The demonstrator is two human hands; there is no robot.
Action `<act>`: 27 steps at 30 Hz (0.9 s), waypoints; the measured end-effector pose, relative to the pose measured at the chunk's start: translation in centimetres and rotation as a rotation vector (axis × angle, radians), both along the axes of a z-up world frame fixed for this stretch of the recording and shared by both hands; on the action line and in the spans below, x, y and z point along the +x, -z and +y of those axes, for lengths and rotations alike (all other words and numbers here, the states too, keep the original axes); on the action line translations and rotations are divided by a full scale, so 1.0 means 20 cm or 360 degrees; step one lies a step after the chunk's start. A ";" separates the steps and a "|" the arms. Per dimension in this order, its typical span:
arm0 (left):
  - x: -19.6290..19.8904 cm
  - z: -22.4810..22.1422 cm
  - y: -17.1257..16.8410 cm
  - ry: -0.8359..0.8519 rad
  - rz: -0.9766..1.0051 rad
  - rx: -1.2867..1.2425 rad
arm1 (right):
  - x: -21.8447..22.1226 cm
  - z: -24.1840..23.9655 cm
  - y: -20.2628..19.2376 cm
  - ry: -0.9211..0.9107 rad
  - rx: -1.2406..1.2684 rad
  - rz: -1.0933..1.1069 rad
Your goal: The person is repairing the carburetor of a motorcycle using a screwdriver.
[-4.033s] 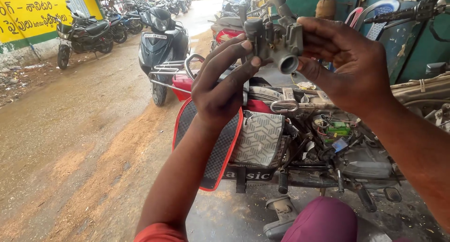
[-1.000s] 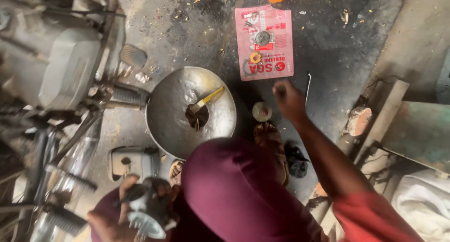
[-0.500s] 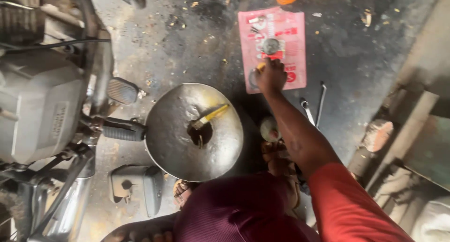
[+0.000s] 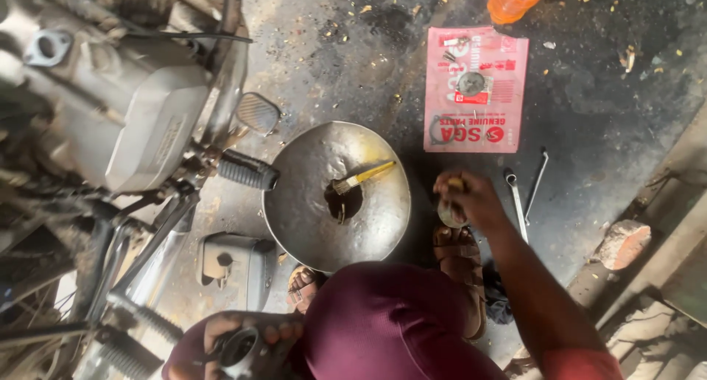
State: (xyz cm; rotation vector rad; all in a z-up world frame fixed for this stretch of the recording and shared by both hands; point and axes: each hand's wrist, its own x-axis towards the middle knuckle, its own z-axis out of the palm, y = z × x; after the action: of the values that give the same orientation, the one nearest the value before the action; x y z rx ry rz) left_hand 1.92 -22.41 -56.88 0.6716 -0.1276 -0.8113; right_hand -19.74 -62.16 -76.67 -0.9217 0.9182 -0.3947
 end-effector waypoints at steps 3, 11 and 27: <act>0.19 -0.37 -0.23 -0.0026 -0.0040 -0.0050 | 0.03 0.12 -0.25 -0.0076 0.0131 0.0086; 0.12 -0.48 -0.57 0.0316 0.0254 0.0623 | -0.01 0.32 -0.69 -0.0062 0.0124 0.0182; -0.15 -0.57 -0.78 -0.0455 -0.1350 0.1381 | -0.19 0.54 -1.05 -0.0205 -0.0677 0.0049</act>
State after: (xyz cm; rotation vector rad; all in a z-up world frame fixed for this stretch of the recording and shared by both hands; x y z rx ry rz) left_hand -1.08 -33.80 -41.31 1.7920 -0.4453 -0.2233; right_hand -23.50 -51.28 -55.60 -1.3721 0.8108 -0.4759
